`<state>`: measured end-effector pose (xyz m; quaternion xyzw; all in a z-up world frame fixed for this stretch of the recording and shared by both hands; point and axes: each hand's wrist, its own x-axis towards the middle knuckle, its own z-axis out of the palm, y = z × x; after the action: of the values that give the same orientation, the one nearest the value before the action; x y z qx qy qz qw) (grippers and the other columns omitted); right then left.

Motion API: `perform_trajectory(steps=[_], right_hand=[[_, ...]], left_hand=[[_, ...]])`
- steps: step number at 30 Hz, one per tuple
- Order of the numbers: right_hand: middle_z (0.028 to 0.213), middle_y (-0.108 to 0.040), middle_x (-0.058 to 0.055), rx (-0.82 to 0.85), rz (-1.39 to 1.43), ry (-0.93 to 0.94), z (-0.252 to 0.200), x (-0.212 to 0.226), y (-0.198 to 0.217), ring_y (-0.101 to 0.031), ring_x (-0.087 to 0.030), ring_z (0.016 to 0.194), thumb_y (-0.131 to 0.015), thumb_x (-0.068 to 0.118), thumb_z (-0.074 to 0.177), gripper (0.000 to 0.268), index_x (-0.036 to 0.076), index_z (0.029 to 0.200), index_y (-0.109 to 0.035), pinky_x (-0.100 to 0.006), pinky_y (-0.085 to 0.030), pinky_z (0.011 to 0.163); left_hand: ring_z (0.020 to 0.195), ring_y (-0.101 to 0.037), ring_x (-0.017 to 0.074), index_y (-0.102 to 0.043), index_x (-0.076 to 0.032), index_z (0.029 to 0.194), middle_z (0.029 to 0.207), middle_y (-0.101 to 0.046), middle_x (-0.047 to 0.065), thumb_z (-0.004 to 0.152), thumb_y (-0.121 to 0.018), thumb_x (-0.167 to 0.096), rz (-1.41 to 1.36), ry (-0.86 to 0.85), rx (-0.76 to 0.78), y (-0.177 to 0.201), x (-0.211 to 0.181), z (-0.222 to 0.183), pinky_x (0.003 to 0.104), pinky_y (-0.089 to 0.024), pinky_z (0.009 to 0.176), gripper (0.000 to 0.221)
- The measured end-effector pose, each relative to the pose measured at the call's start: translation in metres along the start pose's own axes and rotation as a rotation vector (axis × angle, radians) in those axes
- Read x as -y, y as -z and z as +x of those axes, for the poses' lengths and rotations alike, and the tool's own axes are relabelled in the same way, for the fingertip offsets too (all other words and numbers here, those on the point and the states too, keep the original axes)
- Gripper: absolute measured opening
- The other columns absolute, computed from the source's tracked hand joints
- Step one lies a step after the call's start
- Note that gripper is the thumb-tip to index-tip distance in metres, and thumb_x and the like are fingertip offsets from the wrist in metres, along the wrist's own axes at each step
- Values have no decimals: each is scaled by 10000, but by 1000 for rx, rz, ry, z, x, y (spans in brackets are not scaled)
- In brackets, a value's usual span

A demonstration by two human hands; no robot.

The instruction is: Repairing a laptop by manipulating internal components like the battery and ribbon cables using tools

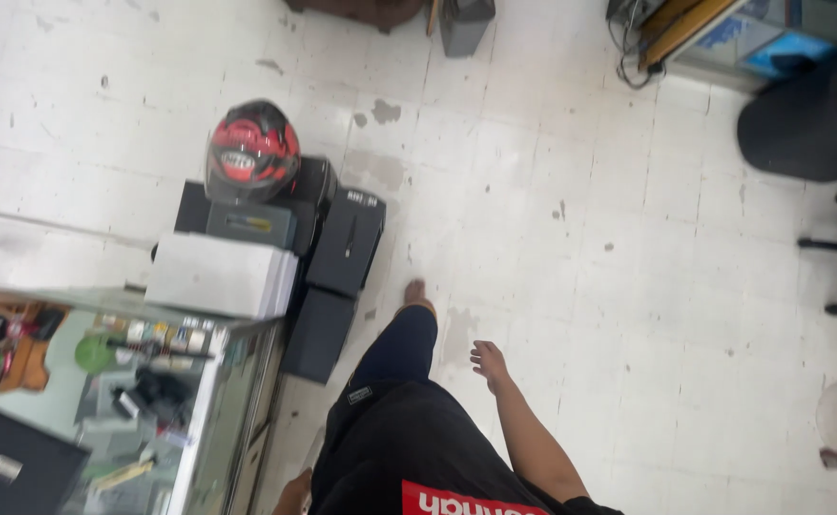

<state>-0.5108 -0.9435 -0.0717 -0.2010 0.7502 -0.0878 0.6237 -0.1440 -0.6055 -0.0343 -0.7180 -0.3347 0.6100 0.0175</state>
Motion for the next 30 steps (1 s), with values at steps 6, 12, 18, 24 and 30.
perform_trajectory(steps=[6,12,18,24,30], right_hand=[[1222,-696,-120,29,-187,0,108,132,19,-680,-265,1096,-612,426,984,417,124,1272,-632,-453,-537,906],[1011,-674,-109,-95,-1,-118,202,246,112,-639,-270,884,-788,444,873,392,166,1095,-623,-461,-486,781],[778,-633,-212,-304,29,-53,241,390,138,-645,-339,660,-741,275,957,320,-19,1068,-681,-504,-446,523],[504,-340,-116,-115,14,26,374,573,45,-342,-193,424,-674,281,968,326,120,931,-393,-362,-254,379],[926,-715,-322,-58,-626,270,528,868,-195,-751,-433,858,-753,338,927,483,-102,1126,-754,-549,-621,734]], left_hand=[[1355,-567,410,-421,-83,1614,1610,-476,133,1073,-479,-554,210,-198,22,-71,-143,-72,474,-457,1114,720],[1160,-689,441,-510,-64,1537,1495,-595,152,1042,-420,-608,378,-564,-69,-125,-398,-279,496,-563,978,741],[1361,-550,246,-665,-242,1387,1413,-663,-10,1007,-436,-257,929,-1770,-749,-160,-739,-290,405,-427,1143,444],[1191,-647,335,-638,-154,1315,1254,-710,133,997,-491,-567,81,-1467,-265,-144,-969,-431,454,-467,1011,542],[1362,-576,411,-637,-42,1403,1387,-656,259,1000,-634,-583,41,-1295,-350,-101,-1019,-417,526,-451,1159,675]])
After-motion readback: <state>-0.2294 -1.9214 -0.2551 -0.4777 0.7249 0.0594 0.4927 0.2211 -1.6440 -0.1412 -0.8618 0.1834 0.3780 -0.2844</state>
